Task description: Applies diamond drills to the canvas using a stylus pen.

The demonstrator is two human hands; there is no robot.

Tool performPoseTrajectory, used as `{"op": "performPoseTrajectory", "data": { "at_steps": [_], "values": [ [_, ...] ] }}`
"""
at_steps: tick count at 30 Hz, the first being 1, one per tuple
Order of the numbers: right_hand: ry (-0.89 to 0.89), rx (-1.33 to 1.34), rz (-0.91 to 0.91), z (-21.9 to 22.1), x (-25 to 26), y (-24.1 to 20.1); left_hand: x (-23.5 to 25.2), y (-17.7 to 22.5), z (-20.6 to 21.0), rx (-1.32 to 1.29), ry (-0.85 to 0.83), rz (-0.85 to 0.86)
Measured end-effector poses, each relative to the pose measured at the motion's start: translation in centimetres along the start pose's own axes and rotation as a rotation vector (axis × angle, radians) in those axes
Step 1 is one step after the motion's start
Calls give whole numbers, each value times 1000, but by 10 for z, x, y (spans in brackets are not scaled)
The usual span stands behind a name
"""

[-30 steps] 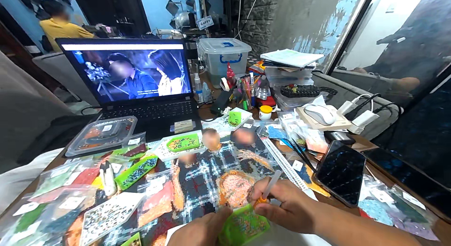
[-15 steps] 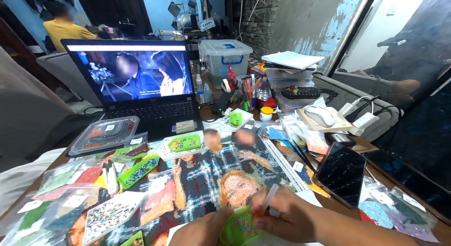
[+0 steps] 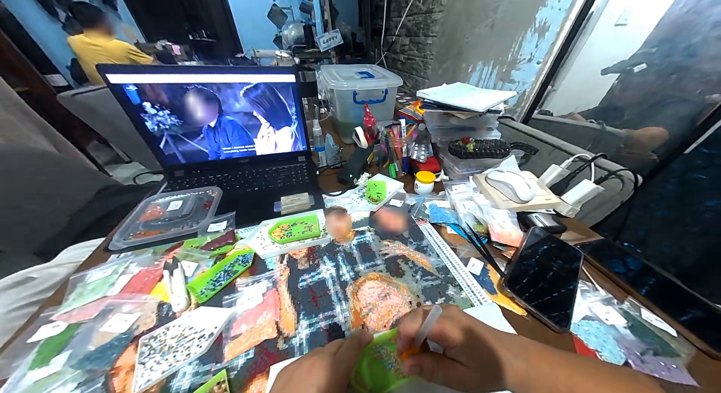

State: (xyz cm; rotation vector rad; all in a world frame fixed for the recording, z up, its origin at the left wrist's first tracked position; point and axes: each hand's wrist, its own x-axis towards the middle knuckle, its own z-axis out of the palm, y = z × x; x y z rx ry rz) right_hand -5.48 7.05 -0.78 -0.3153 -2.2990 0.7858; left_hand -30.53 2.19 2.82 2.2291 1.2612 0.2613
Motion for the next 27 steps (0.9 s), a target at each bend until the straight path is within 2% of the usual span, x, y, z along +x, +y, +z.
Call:
{"op": "performPoseTrajectory", "data": {
  "at_steps": [6,9,15,20,27],
  "values": [
    [40,-7,-2,1,0,2,1,-1,0,-1,-24,-25],
    [71,35,62,-2,-1,4,2,1,-3,-1,-45,-52],
    [162,62,187,-8,-1,7,3,2,-1,-17,16,-88],
    [236,79,211,-13,-1,12,7,-2,-1,-49,14,-128],
    [249,105,235,-16,0,10,10,-6,2,-40,64,-129]
  ]
}}
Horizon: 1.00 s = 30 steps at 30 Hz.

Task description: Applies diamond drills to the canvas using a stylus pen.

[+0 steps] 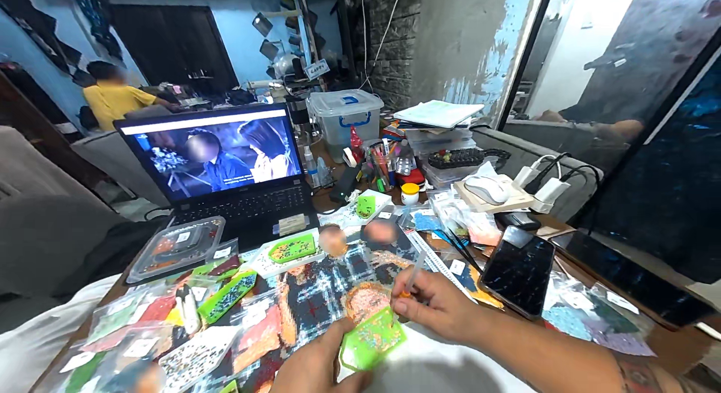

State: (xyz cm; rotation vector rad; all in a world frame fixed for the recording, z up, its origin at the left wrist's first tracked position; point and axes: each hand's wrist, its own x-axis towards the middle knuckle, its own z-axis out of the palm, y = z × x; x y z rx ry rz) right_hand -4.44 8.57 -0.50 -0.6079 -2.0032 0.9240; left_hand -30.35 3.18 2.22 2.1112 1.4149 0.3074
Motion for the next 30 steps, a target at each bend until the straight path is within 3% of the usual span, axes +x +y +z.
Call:
{"op": "performPoseTrajectory", "data": {
  "at_steps": [30],
  "values": [
    [-125,-99,-46,-3,1,3,1,-3,0,9,-15,7]
  ]
}}
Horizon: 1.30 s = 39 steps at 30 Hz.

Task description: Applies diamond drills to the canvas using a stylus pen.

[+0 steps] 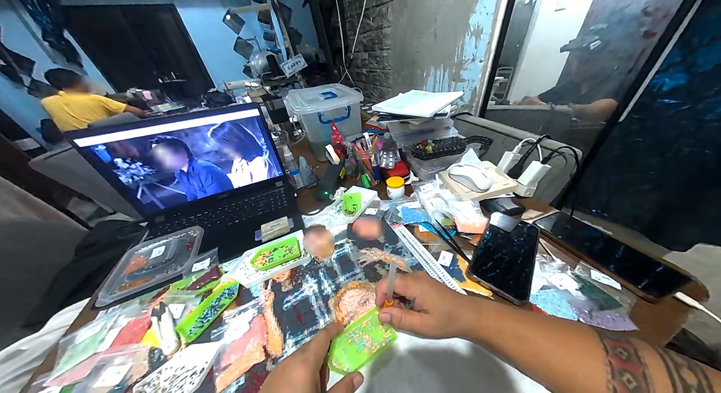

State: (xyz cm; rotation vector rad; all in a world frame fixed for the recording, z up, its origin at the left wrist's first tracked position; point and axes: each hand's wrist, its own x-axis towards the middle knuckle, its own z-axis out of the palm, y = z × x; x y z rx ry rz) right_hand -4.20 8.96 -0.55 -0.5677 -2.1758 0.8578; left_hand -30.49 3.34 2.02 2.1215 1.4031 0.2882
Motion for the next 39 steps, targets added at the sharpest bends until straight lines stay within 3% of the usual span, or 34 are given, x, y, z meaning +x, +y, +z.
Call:
{"op": "performPoseTrajectory", "data": {
  "at_steps": [26,39],
  "values": [
    [-35,-31,-28,2,0,2,0,1,-1,14,-15,1],
    [153,99,128,-8,1,-5,-1,-2,-1,18,-5,70]
  ]
}}
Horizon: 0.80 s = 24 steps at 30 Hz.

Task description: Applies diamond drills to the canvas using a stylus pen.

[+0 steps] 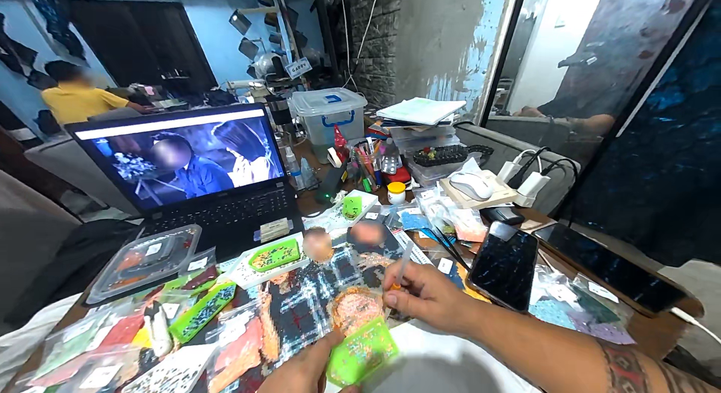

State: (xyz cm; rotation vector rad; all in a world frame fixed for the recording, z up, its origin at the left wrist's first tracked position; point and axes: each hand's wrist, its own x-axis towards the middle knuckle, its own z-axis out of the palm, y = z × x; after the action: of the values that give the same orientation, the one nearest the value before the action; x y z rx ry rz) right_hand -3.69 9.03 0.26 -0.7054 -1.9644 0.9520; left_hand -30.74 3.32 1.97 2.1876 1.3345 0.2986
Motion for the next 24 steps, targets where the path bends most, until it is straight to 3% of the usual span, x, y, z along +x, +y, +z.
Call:
{"op": "performPoseTrajectory", "data": {
  "at_steps": [4,12,24],
  "values": [
    [46,-20,36,-6,1,3,-2,-2,-6,-3,-59,56],
    [-45,-120,40,-5,1,7,-2,-8,-9,-16,-125,187],
    [-108,-142,-3,0,1,11,-2,-10,-10,-7,-145,217]
  ]
}}
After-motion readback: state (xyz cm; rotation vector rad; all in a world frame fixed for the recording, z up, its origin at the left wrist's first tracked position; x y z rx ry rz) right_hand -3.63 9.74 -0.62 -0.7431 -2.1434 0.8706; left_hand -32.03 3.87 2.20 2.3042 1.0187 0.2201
